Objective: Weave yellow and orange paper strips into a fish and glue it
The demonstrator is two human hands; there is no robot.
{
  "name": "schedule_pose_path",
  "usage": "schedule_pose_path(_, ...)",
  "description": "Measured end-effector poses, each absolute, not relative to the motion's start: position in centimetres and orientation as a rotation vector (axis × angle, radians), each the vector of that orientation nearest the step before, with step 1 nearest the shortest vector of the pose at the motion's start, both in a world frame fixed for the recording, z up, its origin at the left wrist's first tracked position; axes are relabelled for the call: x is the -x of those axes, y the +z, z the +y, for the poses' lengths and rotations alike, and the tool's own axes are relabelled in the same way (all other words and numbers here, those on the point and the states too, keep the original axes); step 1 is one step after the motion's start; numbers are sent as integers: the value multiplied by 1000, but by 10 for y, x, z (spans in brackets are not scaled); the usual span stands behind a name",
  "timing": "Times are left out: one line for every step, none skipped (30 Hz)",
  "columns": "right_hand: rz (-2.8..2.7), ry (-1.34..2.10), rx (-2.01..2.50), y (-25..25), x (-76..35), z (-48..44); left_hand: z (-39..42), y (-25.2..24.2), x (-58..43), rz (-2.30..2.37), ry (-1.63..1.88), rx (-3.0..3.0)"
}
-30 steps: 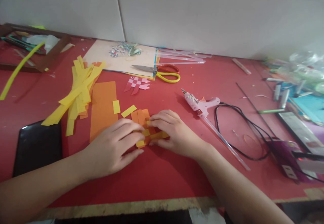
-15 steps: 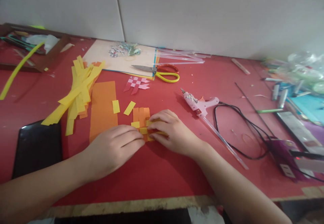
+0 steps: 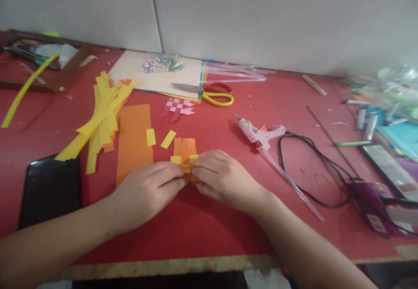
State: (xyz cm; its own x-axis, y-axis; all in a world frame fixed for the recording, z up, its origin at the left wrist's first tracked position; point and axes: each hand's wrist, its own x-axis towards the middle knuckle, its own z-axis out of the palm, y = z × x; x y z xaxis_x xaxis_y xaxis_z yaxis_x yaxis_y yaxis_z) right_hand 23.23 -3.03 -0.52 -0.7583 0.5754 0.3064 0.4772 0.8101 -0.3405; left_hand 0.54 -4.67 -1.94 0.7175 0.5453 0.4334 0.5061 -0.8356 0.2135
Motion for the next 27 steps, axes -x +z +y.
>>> schedule_pose_path(-2597, 323, 785, -5, -232, -31, -47, -20, -5, 874, 745, -2832)
schedule_pose_path(-2600, 316, 782, -5, -231, -31, -47, -20, -5, 874, 733, -2829)
schedule_pose_path(-2602, 314, 780, -5, -231, -31, -47, -20, -5, 867, 715, -2826)
schedule_pose_path(-2605, 320, 781, -4, -230, -32, -47, -19, -5, 861, 700, -2824)
schedule_pose_path(-2606, 332, 785, -4, -230, -32, -47, -19, -4, 850, 686, -2825)
schedule_pose_path(-2602, 352, 794, -4, -230, -32, -47, -19, -4, 836, 673, -2829)
schedule_pose_path(-2589, 372, 809, -4, -230, -32, -48, -19, -4, 824, 665, -2840)
schedule_pose_path(-2567, 387, 826, -4, -230, -32, -48, -19, -5, 817, 661, -2857)
schedule_pose_path(-2541, 396, 850, -5, -231, -31, -49, -18, -5, 815, 663, -2880)
schedule_pose_path(-2510, 399, 882, -6, -231, -31, -50, -18, -6, 815, 670, -2905)
schedule_pose_path(-2480, 397, 923, -6, -232, -30, -51, -17, -7, 819, 681, -2931)
schedule_pose_path(-2453, 395, 969, -7, -233, -29, -52, -17, -8, 825, 701, -2953)
schedule_pose_path(-2434, 399, 1006, -7, -235, -27, -53, -16, -10, 830, 723, -2971)
schedule_pose_path(-2431, 412, 1021, -7, -236, -27, -53, -15, -10, 840, 745, -2982)
schedule_pose_path(-2448, 429, 1005, -6, -238, -26, -54, -14, -11, 849, 761, -2987)
schedule_pose_path(-2483, 441, 960, -5, -239, -26, -54, -14, -12, 857, 767, -2989)
schedule_pose_path(-2527, 446, 898, -4, -240, -26, -54, -13, -12, 858, 765, -2989)
schedule_pose_path(-2569, 441, 840, -3, -241, -26, -54, -13, -12, 854, 754, -2989)
schedule_pose_path(-2602, 426, 801, -1, -241, -27, -54, -13, -11, 845, 734, -2991)
schedule_pose_path(-2623, 404, 784, 0, -240, -28, -54, -13, -11, 837, 713, -2994)
schedule_pose_path(-2633, 381, 781, 1, -239, -30, -54, -13, -11, 833, 698, -2999)
schedule_pose_path(-2640, 360, 784, 1, -238, -31, -54, -13, -10, 835, 688, -3002)
schedule_pose_path(-2645, 341, 783, 1, -237, -32, -55, -14, -10, 838, 685, -3004)
schedule_pose_path(-2650, 325, 780, 2, -235, -32, -55, -14, -10, 841, 689, -3006)
schedule_pose_path(-2650, 314, 774, 2, -234, -33, -55, -15, -10, 840, 700, -3007)
schedule_pose_path(-2648, 307, 770, 1, -233, -33, -55, -15, -10, 838, 711, -3007)
schedule_pose_path(-2644, 303, 768, 1, -232, -33, -55, -16, -10, 834, 720, -3005)
